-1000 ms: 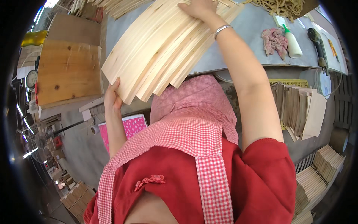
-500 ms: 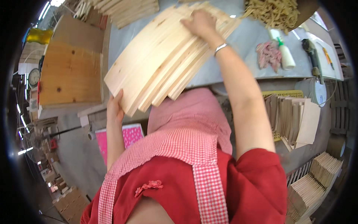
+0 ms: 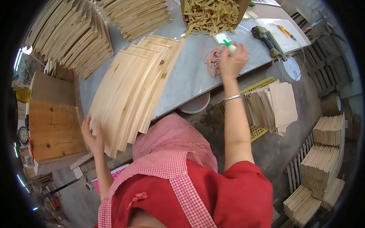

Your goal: The person takes wooden boards from a stack, applies glue along their edges with a glue bottle, and assembles them into a wooden box. The person then secures the box with rubber bands and wipes excess glue with a cloth.

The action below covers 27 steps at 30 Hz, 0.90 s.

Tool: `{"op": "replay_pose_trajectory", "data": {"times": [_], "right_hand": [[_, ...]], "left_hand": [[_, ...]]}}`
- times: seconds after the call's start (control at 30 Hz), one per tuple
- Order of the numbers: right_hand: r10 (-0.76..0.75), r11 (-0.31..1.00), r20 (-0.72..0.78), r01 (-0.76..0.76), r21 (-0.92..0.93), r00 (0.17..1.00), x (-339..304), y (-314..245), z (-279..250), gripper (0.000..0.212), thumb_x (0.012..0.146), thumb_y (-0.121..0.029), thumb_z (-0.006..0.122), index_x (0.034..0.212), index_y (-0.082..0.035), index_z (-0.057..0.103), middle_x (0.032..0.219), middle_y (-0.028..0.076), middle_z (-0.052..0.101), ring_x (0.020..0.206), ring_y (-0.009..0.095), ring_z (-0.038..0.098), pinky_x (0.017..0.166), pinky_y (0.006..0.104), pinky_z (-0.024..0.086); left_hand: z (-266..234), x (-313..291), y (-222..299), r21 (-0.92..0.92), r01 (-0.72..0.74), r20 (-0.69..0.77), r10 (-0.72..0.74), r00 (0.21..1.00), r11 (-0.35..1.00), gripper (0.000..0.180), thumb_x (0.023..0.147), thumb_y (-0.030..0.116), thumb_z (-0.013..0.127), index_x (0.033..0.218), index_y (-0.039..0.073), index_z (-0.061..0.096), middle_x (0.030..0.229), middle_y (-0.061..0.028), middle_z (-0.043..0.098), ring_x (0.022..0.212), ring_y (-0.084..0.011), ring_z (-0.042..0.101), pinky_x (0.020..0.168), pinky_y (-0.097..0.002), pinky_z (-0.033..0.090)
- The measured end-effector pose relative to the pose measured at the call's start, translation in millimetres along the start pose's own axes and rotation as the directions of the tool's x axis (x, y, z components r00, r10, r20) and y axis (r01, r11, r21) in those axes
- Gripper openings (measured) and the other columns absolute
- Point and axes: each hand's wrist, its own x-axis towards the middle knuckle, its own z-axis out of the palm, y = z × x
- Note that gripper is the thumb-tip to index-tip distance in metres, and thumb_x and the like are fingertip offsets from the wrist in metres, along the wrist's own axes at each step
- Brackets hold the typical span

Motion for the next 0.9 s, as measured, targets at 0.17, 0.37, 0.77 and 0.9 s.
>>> {"op": "replay_pose_trajectory", "data": {"times": [0.17, 0.37, 0.77, 0.9], "right_hand": [[0.114, 0.990, 0.400, -0.072, -0.117, 0.909, 3, 74, -19, 0.053, 0.078, -0.031, 0.078, 0.122, -0.006, 0.063, 0.119, 0.022, 0.061, 0.115, 0.042, 0.056, 0.099, 0.0489, 0.046], [0.094, 0.995, 0.415, -0.071, -0.069, 0.905, -4, 105, -13, 0.064, 0.073, -0.031, 0.082, 0.128, -0.006, 0.058, 0.117, 0.023, 0.060, 0.114, 0.042, 0.056, 0.099, 0.0486, 0.047], [0.443, 0.360, 0.535, -0.689, 0.629, 0.720, 7, 3, 0, 0.043, 0.093, -0.027, 0.073, 0.118, 0.000, 0.051, 0.089, 0.009, 0.063, 0.060, 0.014, 0.060, 0.046, 0.0248, 0.047], [0.397, 0.294, 0.644, -0.755, 0.586, 0.654, -2, -84, 43, 0.039, 0.093, -0.030, 0.072, 0.110, -0.001, 0.051, 0.084, 0.009, 0.063, 0.050, 0.013, 0.057, 0.040, 0.0244, 0.046]], "left_hand": [[54, 58, 28, -0.048, -0.234, 0.125, 0.238, 0.963, 0.971, 0.044, 0.090, 0.019, 0.069, 0.131, 0.004, 0.059, 0.144, -0.0234, 0.049, 0.135, -0.0387, 0.046, 0.111, -0.0439, 0.038], [112, 89, 44, -0.008, -0.289, 0.235, 0.283, 0.930, 0.957, 0.045, 0.090, 0.022, 0.069, 0.130, 0.004, 0.060, 0.144, -0.0247, 0.048, 0.132, -0.0409, 0.047, 0.110, -0.0456, 0.038], [129, 94, 50, 0.070, -0.310, 0.233, 0.286, 0.929, 0.948, 0.043, 0.091, 0.025, 0.064, 0.129, 0.006, 0.061, 0.142, -0.0220, 0.050, 0.134, -0.0376, 0.044, 0.110, -0.0481, 0.034], [137, 95, 57, 0.108, -0.312, 0.201, 0.286, 0.937, 0.944, 0.042, 0.092, 0.028, 0.062, 0.129, 0.006, 0.062, 0.142, -0.0188, 0.051, 0.135, -0.0346, 0.044, 0.112, -0.0471, 0.033]]}}
